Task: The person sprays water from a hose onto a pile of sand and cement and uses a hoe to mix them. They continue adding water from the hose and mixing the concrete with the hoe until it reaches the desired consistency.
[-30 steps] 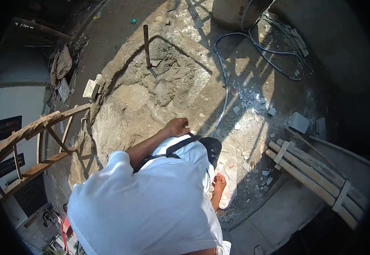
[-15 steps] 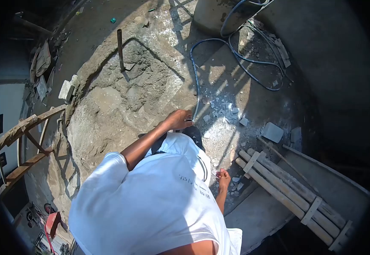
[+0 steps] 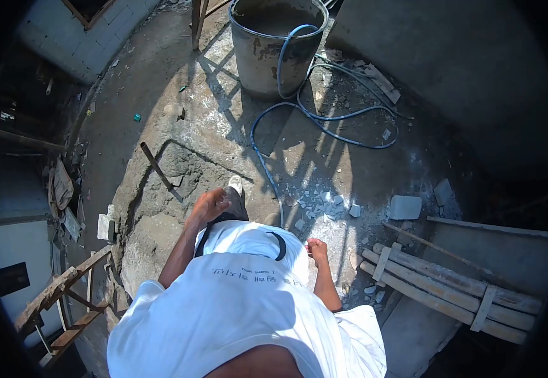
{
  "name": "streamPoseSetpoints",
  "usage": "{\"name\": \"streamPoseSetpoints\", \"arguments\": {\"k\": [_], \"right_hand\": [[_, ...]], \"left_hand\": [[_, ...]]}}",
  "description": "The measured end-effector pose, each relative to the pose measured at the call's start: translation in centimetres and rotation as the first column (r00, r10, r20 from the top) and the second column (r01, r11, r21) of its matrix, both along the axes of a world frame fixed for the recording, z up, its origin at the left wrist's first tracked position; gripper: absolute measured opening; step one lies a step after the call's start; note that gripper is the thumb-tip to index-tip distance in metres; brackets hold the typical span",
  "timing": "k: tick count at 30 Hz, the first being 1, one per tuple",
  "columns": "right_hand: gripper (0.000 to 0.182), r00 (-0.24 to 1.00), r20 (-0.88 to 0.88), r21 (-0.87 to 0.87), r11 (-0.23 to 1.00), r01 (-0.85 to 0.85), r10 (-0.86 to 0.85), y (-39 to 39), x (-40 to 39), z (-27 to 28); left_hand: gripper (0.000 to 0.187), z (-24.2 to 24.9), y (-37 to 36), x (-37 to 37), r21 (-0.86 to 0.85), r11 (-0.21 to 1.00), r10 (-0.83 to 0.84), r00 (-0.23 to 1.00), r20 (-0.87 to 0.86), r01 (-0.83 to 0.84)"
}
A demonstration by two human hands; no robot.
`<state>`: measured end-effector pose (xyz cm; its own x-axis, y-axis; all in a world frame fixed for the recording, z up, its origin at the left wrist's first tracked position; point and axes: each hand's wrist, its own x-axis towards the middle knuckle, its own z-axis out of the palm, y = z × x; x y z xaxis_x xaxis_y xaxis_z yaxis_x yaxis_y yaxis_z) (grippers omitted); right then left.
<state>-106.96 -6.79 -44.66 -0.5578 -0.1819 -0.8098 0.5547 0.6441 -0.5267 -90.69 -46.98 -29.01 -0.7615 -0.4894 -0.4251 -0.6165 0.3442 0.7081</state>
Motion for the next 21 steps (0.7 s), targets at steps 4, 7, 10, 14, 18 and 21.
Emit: {"name": "streamPoseSetpoints", "arguments": {"k": [4, 7, 10, 14, 18, 21], "right_hand": [[0.021, 0.996, -0.050, -0.037, 0.997, -0.074, 0.072, -9.4, -8.7, -0.1], [0.022, 0.992, -0.117, -0.108, 0.992, -0.062, 0.049, -16.2, -13.8, -1.5], [0.021, 0.990, -0.141, -0.093, 0.995, -0.034, 0.021, -23.9, -17.1, -1.7], [0.018, 0.986, -0.147, -0.015, 0.997, 0.079, -0.081, -33.9, -18.8, -2.7], [0.022, 0.963, -0.216, -0.277, 0.956, 0.100, -0.163, -43.3, -21.9, 1.7], [0.025, 0.901, -0.330, -0.384, 0.912, 0.144, -0.281, -50.3, -28.4, 5.6]], "left_hand": [[0.039, -0.9, -4.4, 0.5, 0.039, 0.995, 0.089, 0.993, 0.074, -0.092], [0.035, -3.0, -9.8, -0.8, 0.224, 0.950, 0.211, 0.976, 0.055, -0.218], [0.034, -6.3, -17.1, -2.7, 0.193, 0.953, 0.253, 0.964, -0.080, -0.234], [0.031, -7.8, -30.1, -7.5, 0.105, 0.981, 0.181, 0.969, -0.165, -0.166], [0.032, -3.8, -41.8, -13.1, 0.033, 0.992, 0.129, 0.973, -0.193, -0.125], [0.031, -1.3, -49.2, -17.3, -0.015, 0.995, 0.090, 0.966, -0.242, -0.096]]}}
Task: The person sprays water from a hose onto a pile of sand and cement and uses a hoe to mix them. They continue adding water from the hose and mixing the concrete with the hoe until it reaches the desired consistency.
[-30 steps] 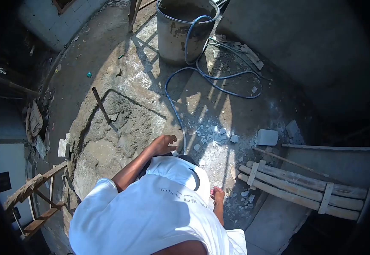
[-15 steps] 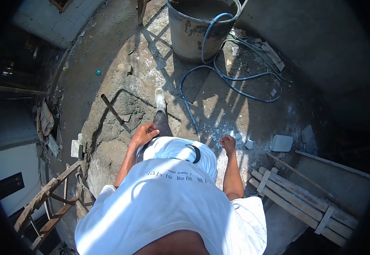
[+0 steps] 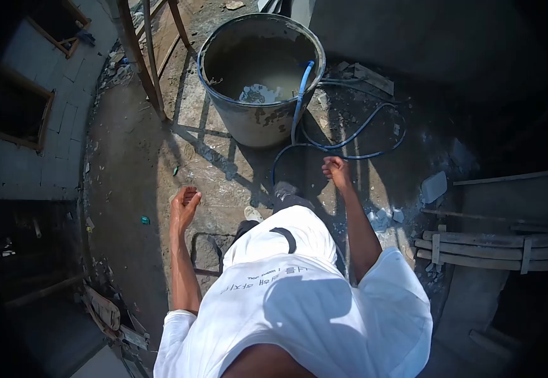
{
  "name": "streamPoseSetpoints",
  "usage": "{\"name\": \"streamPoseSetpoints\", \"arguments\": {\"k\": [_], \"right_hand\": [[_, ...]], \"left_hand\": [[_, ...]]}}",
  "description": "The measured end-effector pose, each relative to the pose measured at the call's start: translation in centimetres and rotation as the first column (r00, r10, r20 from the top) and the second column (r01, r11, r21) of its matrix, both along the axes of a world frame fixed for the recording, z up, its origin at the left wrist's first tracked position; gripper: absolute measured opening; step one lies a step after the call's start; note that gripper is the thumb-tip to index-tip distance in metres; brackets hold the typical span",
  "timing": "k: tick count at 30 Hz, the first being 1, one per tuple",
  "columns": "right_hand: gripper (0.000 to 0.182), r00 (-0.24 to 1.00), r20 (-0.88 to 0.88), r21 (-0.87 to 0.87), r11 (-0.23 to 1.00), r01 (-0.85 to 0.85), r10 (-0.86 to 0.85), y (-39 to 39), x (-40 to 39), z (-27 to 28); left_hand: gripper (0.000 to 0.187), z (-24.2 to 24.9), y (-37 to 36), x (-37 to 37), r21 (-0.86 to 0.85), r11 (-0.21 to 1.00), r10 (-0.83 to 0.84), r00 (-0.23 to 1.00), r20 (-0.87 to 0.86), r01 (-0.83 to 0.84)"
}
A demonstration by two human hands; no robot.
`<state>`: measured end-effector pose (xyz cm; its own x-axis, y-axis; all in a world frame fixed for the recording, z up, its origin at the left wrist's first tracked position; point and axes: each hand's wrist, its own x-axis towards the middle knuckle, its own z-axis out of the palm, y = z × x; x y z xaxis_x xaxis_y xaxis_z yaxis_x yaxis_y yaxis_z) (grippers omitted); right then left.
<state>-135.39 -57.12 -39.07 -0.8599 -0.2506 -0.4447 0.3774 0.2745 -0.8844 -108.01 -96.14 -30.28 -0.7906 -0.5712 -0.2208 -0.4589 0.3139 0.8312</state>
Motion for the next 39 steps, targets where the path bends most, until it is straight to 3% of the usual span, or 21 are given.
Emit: {"name": "streamPoseSetpoints", "arguments": {"k": [2, 4, 6, 8, 9, 11, 14, 16, 17, 19, 22, 24, 25, 27, 29, 31, 32, 33, 34, 38, 39], "right_hand": [[0.028, 0.989, -0.144, -0.068, 0.997, 0.019, -0.028, -4.2, -5.2, 2.5], [0.031, 0.952, -0.295, -0.085, 0.995, 0.060, -0.083, -8.4, -10.1, 4.8], [0.036, 0.863, -0.503, -0.030, 0.998, 0.046, -0.055, -11.6, -15.7, 4.7], [0.042, 0.729, -0.681, 0.200, 0.974, 0.107, 0.059, -14.6, -21.2, 3.9], [0.042, 0.718, -0.695, 0.180, 0.975, 0.127, 0.035, -16.0, -23.6, 3.2], [0.052, 0.669, -0.723, 0.426, 0.873, 0.237, 0.171, -18.1, -27.7, 1.7], [0.061, 0.667, -0.732, 0.438, 0.848, 0.300, 0.142, -20.5, -30.7, -1.3], [0.063, 0.772, -0.624, 0.483, 0.836, 0.259, 0.122, -21.8, -28.6, -1.1], [0.063, 0.750, -0.658, 0.456, 0.829, 0.323, 0.069, -22.7, -28.0, -2.4], [0.063, 0.662, -0.749, 0.349, 0.836, 0.423, -0.023, -23.9, -25.1, -0.2], [0.060, 0.446, -0.851, 0.066, 0.784, 0.617, -0.279, -25.6, -21.4, -1.1], [0.059, 0.484, -0.848, 0.278, 0.594, 0.755, -0.218, -24.8, -17.1, -1.1], [0.055, 0.459, -0.840, 0.247, 0.548, 0.799, -0.290, -24.0, -14.4, -2.5], [0.050, 0.573, -0.737, 0.383, 0.477, 0.791, -0.359, -22.7, -8.7, -7.6], [0.044, 0.744, -0.495, 0.617, 0.422, 0.665, -0.449, -21.5, 0.2, -8.7], [0.040, 0.661, -0.359, 0.714, 0.262, 0.649, -0.659, -22.4, 9.1, -9.4], [0.030, 0.457, -0.543, 0.603, 0.052, 0.796, -0.704, -23.7, 13.7, -12.2], [0.029, 0.381, -0.354, 0.674, 0.049, 0.737, -0.854, -25.1, 17.6, -9.2], [0.032, 0.298, -0.276, 0.754, -0.013, 0.657, -0.914, -26.9, 21.1, -8.9], [0.037, -0.283, -0.185, 0.602, -0.336, 0.724, -0.941, -36.2, 30.6, -13.8], [0.035, -0.350, -0.195, 0.551, -0.398, 0.733, -0.916, -39.0, 32.1, -15.6]], "left_hand": [[0.029, 0.9, -2.6, -2.6, 0.007, 1.000, -0.008, 1.000, -0.006, 0.009], [0.030, 0.8, -4.5, -5.4, 0.117, 0.990, 0.089, 0.988, -0.127, -0.075], [0.030, -0.7, -5.3, -8.2, 0.179, 0.982, 0.084, 0.982, -0.171, -0.053], [0.029, -0.5, -5.2, -11.5, 0.261, 0.965, 0.063, 0.972, -0.226, -0.002], [0.029, -1.3, -5.4, -13.5, 0.243, 0.970, 0.042, 0.969, -0.244, 0.019], [0.027, -2.7, -6.3, -17.7, 0.188, 0.978, -0.028, 0.944, -0.328, 0.094], [0.030, -4.1, -7.6, -25.3, -0.177, 0.958, -0.275, 0.888, -0.368, 0.224], [0.036, -4.4, -7.2, -29.7, -0.263, 0.896, -0.418, 0.881, -0.221, 0.359], [0.041, -4.6, -6.8, -31.6, -0.390, 0.790, -0.589, 0.763, -0.269, 0.473], [0.054, -7.2, -7.1, -35.3, -0.565, 0.531, -0.812, 0.570, -0.126, 0.631], [0.066, -10.3, -7.0, -37.6, -0.560, 0.308, -0.925, 0.380, 0.013, 0.769], [0.070, -12.9, -7.6, -37.9, -0.560, 0.215, -0.958, 0.284, 0.037, 0.800], [0.071, -13.9, -7.9, -37.7, -0.563, 0.183, -0.969, 0.244, 0.033, 0.806], [0.067, -13.1, -7.2, -37.5, -0.607, 0.132, -0.975, 0.213, 0.062, 0.783], [0.063, -14.5, -7.4, -38.1, -0.711, 0.030, -0.980, 0.160, 0.117, 0.703], [0.064, -15.7, -7.7, -39.2, -0.629, 0.024, -0.986, 0.123, 0.114, 0.777], [0.064, -15.7, -7.3, -38.8, -0.617, -0.003, -0.991, 0.078, 0.105, 0.787], [0.065, -15.4, -7.4, -39.2, -0.567, -0.021, -0.985, 0.079, 0.151, 0.823], [0.066, -15.1, -7.7, -39.6, -0.521, -0.030, -0.975, 0.089, 0.202, 0.853], [0.071, -14.5, -7.5, -39.5, -0.461, -0.020, -0.995, 0.029, 0.098, 0.887], [0.071, -15.2, -7.6, -40.1, -0.474, -0.044, -0.995, 0.003, 0.097, 0.879]]}}
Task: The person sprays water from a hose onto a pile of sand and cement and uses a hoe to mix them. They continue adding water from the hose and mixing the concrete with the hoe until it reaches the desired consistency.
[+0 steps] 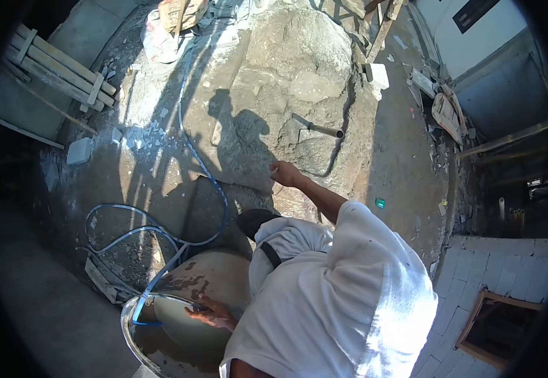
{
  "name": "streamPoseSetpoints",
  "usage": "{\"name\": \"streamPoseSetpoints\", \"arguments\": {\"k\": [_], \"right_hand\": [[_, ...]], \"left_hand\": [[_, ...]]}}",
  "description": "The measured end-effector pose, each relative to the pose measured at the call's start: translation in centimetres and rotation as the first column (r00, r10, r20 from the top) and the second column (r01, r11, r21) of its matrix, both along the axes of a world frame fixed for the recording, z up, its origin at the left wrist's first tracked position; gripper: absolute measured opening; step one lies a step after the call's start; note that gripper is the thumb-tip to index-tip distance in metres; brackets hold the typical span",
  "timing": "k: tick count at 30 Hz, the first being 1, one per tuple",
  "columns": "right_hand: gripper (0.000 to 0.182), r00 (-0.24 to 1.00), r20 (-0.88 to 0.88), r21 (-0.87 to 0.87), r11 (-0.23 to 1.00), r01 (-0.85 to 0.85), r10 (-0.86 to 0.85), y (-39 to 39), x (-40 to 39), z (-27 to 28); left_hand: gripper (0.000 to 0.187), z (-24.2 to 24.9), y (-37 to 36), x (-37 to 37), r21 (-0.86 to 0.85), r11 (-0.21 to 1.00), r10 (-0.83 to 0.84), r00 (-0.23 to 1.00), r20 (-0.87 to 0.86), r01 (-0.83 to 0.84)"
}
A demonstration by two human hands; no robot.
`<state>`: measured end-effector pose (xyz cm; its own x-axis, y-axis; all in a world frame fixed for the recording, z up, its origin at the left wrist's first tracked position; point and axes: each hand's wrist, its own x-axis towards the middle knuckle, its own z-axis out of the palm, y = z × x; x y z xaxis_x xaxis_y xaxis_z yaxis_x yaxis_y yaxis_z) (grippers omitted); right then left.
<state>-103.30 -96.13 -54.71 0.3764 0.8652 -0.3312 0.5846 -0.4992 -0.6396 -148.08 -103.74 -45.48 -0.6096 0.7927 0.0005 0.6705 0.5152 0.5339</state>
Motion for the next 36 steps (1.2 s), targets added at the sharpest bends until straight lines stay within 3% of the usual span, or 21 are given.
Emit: {"name": "streamPoseSetpoints", "arguments": {"k": [3, 4, 5, 6, 7, 8, 10, 12, 15, 18, 20, 21, 22, 24, 26, 28, 29, 32, 33, 34, 36], "right_hand": [[0.039, 0.971, 0.000, -0.048, 0.970, 0.240, -0.240, -8.0, 2.9, -3.0], [0.039, 0.895, -0.134, -0.124, 0.903, 0.412, -0.426, -10.2, 3.7, -3.2], [0.036, 0.825, -0.073, -0.033, 0.828, 0.560, -0.560, -12.5, 4.4, -4.2], [0.034, 0.652, -0.232, -0.131, 0.687, 0.715, -0.722, -14.1, 5.5, -4.7], [0.036, 0.531, -0.323, -0.156, 0.597, 0.787, -0.783, -15.6, 6.5, -3.8], [0.039, 0.579, -0.505, 0.097, 0.624, 0.775, -0.640, -18.5, 7.8, -5.3], [0.043, 0.441, -0.539, 0.072, 0.482, 0.873, -0.718, -19.4, 9.6, -2.8], [0.046, 0.474, -0.558, 0.179, 0.459, 0.870, -0.681, -20.0, 12.3, -1.3], [0.051, 0.431, -0.509, 0.083, 0.456, 0.886, -0.745, -19.0, 17.9, -3.1], [0.056, 0.419, -0.450, 0.048, 0.447, 0.893, -0.789, -16.2, 22.7, -4.2], [0.051, 0.660, -0.218, 0.162, 0.640, 0.751, -0.719, -14.8, 25.0, -7.1], [0.056, 0.655, -0.218, 0.106, 0.650, 0.752, -0.723, -14.4, 26.7, -11.7], [0.063, 0.643, -0.173, 0.074, 0.641, 0.764, -0.746, -12.8, 26.3, -10.8], [0.067, 0.664, -0.061, -0.029, 0.666, 0.745, -0.745, -11.7, 27.2, -15.0], [0.061, 0.686, -0.082, -0.185, 0.688, 0.702, -0.723, -10.6, 26.9, -16.7], [0.054, 0.451, -0.239, -0.228, 0.501, 0.835, -0.860, -9.1, 25.4, -15.8], [0.051, 0.432, -0.197, -0.286, 0.473, 0.833, -0.880, -8.4, 24.9, -15.4], [0.046, 0.488, -0.002, -0.374, 0.453, 0.809, -0.873, -6.7, 22.3, -15.0], [0.047, 0.430, 0.022, -0.383, 0.389, 0.838, -0.903, -6.6, 21.0, -16.6], [0.048, 0.376, 0.041, -0.375, 0.334, 0.864, -0.926, -6.0, 20.7, -18.3], [0.049, 0.461, 0.179, -0.432, 0.351, 0.831, -0.869, -2.5, 20.8, -14.0]], "left_hand": [[0.074, -2.3, -0.3, -1.8, 0.059, 0.997, -0.040, 0.998, -0.056, 0.044], [0.075, -2.1, -0.3, -1.7, 0.057, 0.997, -0.050, 0.990, -0.135, 0.058], [0.077, -1.9, -0.2, -1.5, 0.058, 0.996, -0.055, 0.976, -0.210, 0.069], [0.077, -1.8, 0.1, -1.6, 0.057, 0.994, -0.073, 0.972, -0.225, 0.088], [0.077, -1.8, 0.3, -1.6, 0.053, 0.997, -0.044, 0.986, -0.160, 0.053], [0.078, -1.6, 0.3, -1.6, 0.042, 0.999, -0.013, 0.995, -0.097, 0.018], [0.079, -0.1, 0.5, -1.1, -0.021, 0.999, -0.036, 0.989, -0.142, 0.034], [0.080, -0.2, 1.0, -0.1, -0.075, 0.997, -0.045, 0.984, -0.174, 0.033], [0.079, -0.7, 0.2, -2.7, 0.058, 0.988, -0.142, 0.990, -0.021, 0.143], [0.078, -1.3, -0.3, -3.4, 0.085, 0.988, -0.111, 0.972, -0.207, 0.131], [0.076, -1.6, 0.3, -4.1, -0.062, 0.990, -0.139, 0.788, -0.599, 0.128], [0.076, -0.3, 1.2, -1.6, -0.119, 0.978, -0.206, 0.750, -0.628, 0.169], [0.076, 1.5, 2.2, 2.0, -0.127, 0.977, -0.212, 0.746, -0.632, 0.171], [0.074, 3.9, 4.8, 10.2, -0.032, 0.861, -0.478, 0.786, -0.392, 0.508], [0.067, 3.2, 8.1, 15.0, 0.026, 0.756, -0.630, 0.738, -0.241, 0.654], [0.055, 2.3, 11.5, 19.0, -0.021, 0.659, -0.741, 0.644, -0.189, 0.752], [0.055, 1.7, 13.3, 21.2, -0.037, 0.655, -0.748, 0.641, -0.171, 0.754], [0.037, -0.5, 19.8, 29.1, 0.062, 0.600, -0.773, 0.559, 0.301, 0.797], [0.034, -1.4, 21.9, 32.5, 0.076, 0.605, -0.739, 0.524, 0.424, 0.792], [0.033, -2.9, 23.4, 35.4, 0.037, 0.554, -0.739, 0.471, 0.481, 0.831], [0.032, -5.7, 25.3, 41.3, -0.006, 0.438, -0.708, 0.349, 0.614, 0.899]]}}
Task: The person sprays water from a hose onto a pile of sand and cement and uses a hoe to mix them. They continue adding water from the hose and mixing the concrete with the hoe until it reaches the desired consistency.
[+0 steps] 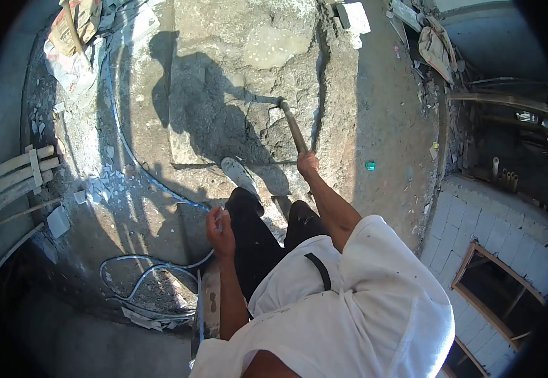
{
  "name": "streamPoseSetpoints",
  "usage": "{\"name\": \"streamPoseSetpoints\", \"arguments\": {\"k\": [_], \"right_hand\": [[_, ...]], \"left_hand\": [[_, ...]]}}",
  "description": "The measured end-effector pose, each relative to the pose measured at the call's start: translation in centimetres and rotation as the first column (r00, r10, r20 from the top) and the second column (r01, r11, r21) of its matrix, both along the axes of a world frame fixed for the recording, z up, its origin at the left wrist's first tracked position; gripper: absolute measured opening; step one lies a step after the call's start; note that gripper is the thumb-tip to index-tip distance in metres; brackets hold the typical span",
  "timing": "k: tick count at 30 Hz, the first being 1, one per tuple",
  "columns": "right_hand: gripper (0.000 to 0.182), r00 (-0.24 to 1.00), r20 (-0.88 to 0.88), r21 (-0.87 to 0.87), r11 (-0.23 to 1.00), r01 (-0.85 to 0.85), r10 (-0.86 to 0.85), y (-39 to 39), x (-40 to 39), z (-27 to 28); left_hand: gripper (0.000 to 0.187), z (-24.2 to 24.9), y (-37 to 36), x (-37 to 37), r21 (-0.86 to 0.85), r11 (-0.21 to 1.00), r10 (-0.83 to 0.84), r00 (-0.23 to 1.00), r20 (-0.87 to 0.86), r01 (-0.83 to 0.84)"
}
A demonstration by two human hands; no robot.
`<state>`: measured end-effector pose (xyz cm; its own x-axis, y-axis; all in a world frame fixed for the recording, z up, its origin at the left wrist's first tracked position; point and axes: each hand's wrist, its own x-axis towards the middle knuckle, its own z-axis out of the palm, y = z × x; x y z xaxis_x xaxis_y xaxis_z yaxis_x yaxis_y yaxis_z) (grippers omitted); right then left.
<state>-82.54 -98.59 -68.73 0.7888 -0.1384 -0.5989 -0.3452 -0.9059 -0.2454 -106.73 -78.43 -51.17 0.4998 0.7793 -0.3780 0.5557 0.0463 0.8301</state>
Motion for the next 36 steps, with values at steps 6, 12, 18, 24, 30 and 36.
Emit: {"name": "streamPoseSetpoints", "arguments": {"k": [6, 12, 18, 24, 30, 36], "right_hand": [[0.041, 0.978, -0.080, -0.118, 0.973, -0.200, 0.192, 3.0, 1.4, 2.3], [0.048, 0.981, -0.137, 0.206, 0.973, -0.104, 0.134, 1.7, 1.9, 1.6], [0.076, 0.714, -0.682, 0.398, 0.739, 0.543, -0.158, 2.8, 6.8, 4.4], [0.088, 0.649, -0.759, 0.465, 0.747, 0.475, 0.060, 0.9, 18.6, 4.0], [0.056, 0.675, -0.707, 0.388, 0.681, 0.621, -0.213, -1.1, 25.4, -0.1], [0.052, 0.399, -0.906, 0.220, 0.645, 0.731, -0.143, 1.6, 26.2, -1.6]], "left_hand": [[0.038, -8.2, -3.1, 9.6, -0.236, 0.906, -0.346, 0.936, 0.063, 0.351], [0.072, -11.5, -4.5, 15.7, -0.873, 0.488, -0.289, 0.939, -0.187, -0.024], [0.054, -15.5, -7.5, 23.7, -0.968, 0.242, 0.040, 0.997, -0.064, -0.071], [0.032, -15.0, -10.3, 30.7, -0.758, 0.551, -0.218, 0.816, -0.535, -0.350], [0.036, -12.8, -14.1, 45.1, -0.784, 0.511, -0.294, 0.786, -0.544, -0.351], [0.030, -14.4, -9.2, 45.6, -0.670, 0.589, -0.231, 0.701, -0.675, -0.451]]}}
